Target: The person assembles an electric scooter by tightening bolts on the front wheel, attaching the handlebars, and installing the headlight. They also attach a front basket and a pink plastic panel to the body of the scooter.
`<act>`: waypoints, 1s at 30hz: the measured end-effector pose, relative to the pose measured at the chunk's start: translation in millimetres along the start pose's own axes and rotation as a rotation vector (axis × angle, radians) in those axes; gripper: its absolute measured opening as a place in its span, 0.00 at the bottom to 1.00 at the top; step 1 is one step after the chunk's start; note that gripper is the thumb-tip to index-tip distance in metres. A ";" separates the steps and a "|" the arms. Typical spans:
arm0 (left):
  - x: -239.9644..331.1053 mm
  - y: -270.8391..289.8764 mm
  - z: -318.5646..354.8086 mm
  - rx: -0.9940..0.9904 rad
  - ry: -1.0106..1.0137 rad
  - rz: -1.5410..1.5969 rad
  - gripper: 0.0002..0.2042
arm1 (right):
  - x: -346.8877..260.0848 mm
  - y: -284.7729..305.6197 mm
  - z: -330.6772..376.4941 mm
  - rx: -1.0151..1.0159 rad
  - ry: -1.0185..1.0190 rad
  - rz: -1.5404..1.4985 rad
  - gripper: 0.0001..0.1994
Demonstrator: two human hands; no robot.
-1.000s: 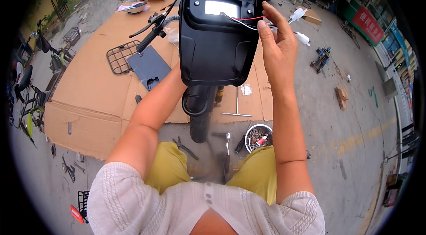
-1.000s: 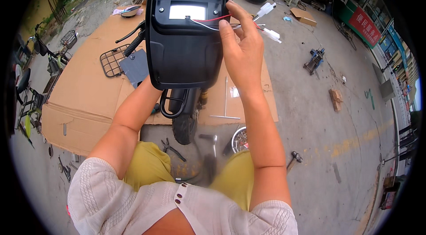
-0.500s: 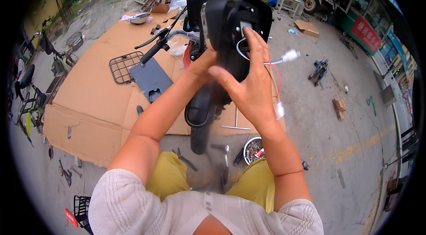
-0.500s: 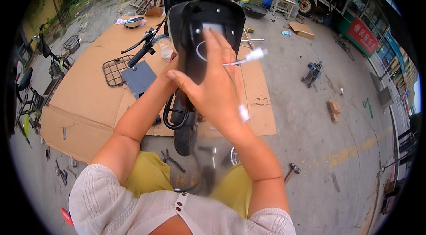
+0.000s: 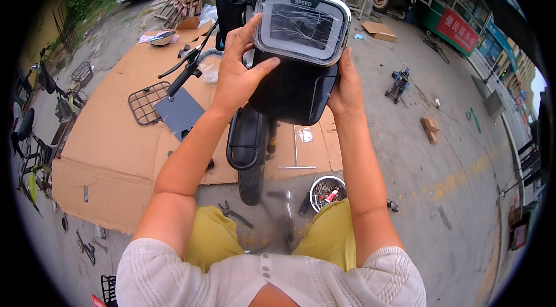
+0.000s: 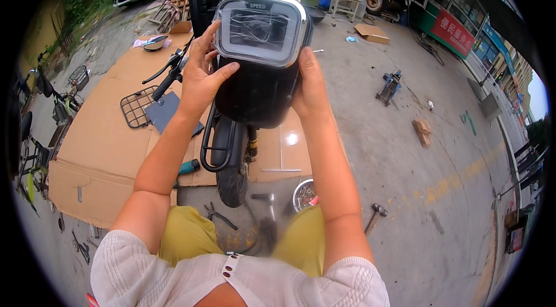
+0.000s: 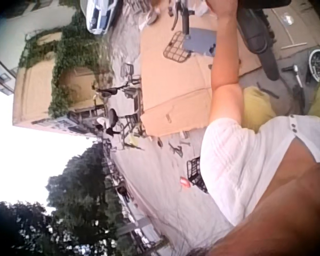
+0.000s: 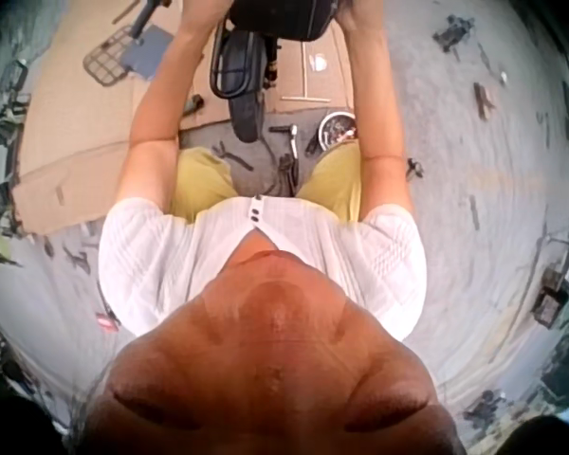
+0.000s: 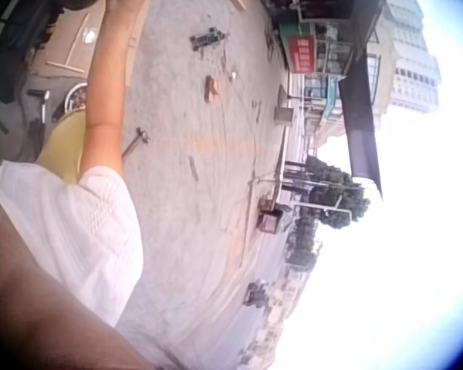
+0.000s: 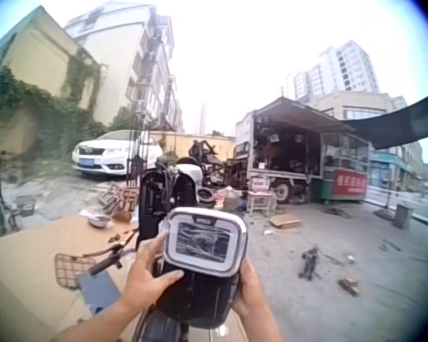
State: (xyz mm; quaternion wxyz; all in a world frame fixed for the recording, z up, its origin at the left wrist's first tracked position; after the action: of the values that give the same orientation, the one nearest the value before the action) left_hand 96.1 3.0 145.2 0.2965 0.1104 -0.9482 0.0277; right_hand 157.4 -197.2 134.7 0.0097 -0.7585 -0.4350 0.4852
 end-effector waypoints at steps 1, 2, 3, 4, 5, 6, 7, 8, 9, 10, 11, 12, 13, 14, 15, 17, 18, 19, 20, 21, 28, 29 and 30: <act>-0.9 -0.8 0.9 0.001 -0.021 -0.003 0.38 | 6.6 7.0 -2.1 0.036 -0.005 -0.003 0.24; -2.5 -2.4 1.5 0.006 -0.037 -0.011 0.37 | 10.6 12.9 -3.4 0.032 -0.021 -0.045 0.24; -4.0 -2.4 2.1 0.012 -0.053 -0.023 0.36 | 14.5 16.2 -5.1 0.026 -0.038 -0.089 0.24; -5.4 -2.5 2.7 0.019 -0.069 -0.036 0.35 | 17.8 18.9 -6.2 0.019 -0.055 -0.134 0.24; -7.1 -3.0 3.9 0.018 -0.062 -0.035 0.34 | 19.5 22.0 -5.6 0.003 -0.066 -0.174 0.24; -8.8 -3.5 5.3 0.017 -0.057 -0.037 0.33 | 20.0 23.2 -5.3 -0.010 -0.069 -0.176 0.24; -9.2 -4.0 5.9 0.017 -0.052 -0.038 0.33 | 20.2 24.0 -4.8 -0.023 -0.072 -0.178 0.24; -8.5 -4.7 5.6 0.014 -0.059 -0.044 0.32 | 20.5 24.8 -4.8 -0.037 -0.075 -0.179 0.24; -7.8 -5.7 5.9 0.013 -0.063 -0.049 0.32 | 21.3 25.7 -4.8 -0.046 -0.074 -0.185 0.24; -7.0 -6.5 5.9 0.013 -0.068 -0.053 0.31 | 22.5 26.9 -5.1 -0.055 -0.073 -0.190 0.24; -6.0 -6.9 5.5 0.009 -0.066 -0.056 0.31 | 23.5 28.4 -5.4 -0.065 -0.072 -0.195 0.25; -5.3 -7.4 5.5 0.007 -0.063 -0.058 0.31 | 24.6 31.2 -5.5 -0.061 -0.077 -0.204 0.24; -5.1 -8.1 5.6 0.005 -0.060 -0.060 0.31 | 25.6 34.6 -5.4 -0.058 -0.082 -0.212 0.24; -5.7 -9.0 6.0 0.009 -0.063 -0.064 0.31 | 26.4 37.7 -5.4 -0.055 -0.087 -0.221 0.24; -6.3 -9.7 6.2 0.011 -0.065 -0.072 0.31 | 27.4 40.1 -5.3 -0.040 -0.088 -0.220 0.24; -4.6 -11.3 6.1 0.023 -0.053 -0.064 0.31 | 28.7 43.5 -5.6 -0.010 -0.090 -0.218 0.24; -2.1 -12.6 6.5 0.031 -0.034 -0.050 0.31 | 29.7 44.1 -5.6 -0.014 -0.093 -0.234 0.24; -0.9 -12.9 6.8 0.039 -0.016 -0.035 0.31 | 30.5 44.5 -5.8 -0.018 -0.096 -0.250 0.24; -1.5 -12.6 7.3 0.041 -0.014 -0.047 0.31 | 31.5 45.0 -5.9 -0.022 -0.098 -0.266 0.24; -1.8 -12.5 6.7 0.042 -0.013 -0.058 0.32 | 32.0 46.3 -6.3 -0.019 -0.105 -0.279 0.23; -1.2 -9.1 4.2 -0.006 -0.034 -0.099 0.30 | 38.8 51.9 -6.6 0.000 -0.144 -0.370 0.21; -2.3 -8.7 4.1 -0.004 -0.035 -0.079 0.29 | 38.8 51.7 -6.4 -0.004 -0.150 -0.382 0.21; -4.0 -8.6 3.6 -0.002 -0.038 -0.058 0.29 | 38.6 52.1 -6.6 -0.006 -0.147 -0.384 0.21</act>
State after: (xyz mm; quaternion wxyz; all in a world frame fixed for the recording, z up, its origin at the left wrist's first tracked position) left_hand 99.3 -5.1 139.9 0.2793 0.1382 -0.9501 0.0162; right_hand 202.0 -201.0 87.3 0.0680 -0.6240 -0.5728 0.5271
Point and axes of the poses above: each hand's wrist, its own z-axis away from the middle knuckle, its own y-axis out of the back of the hand, x = y × z, the point moved 1 cm from there along -z, towards the middle knuckle, and after that the axes turned 10 degrees about z, right-handed, at the moved point
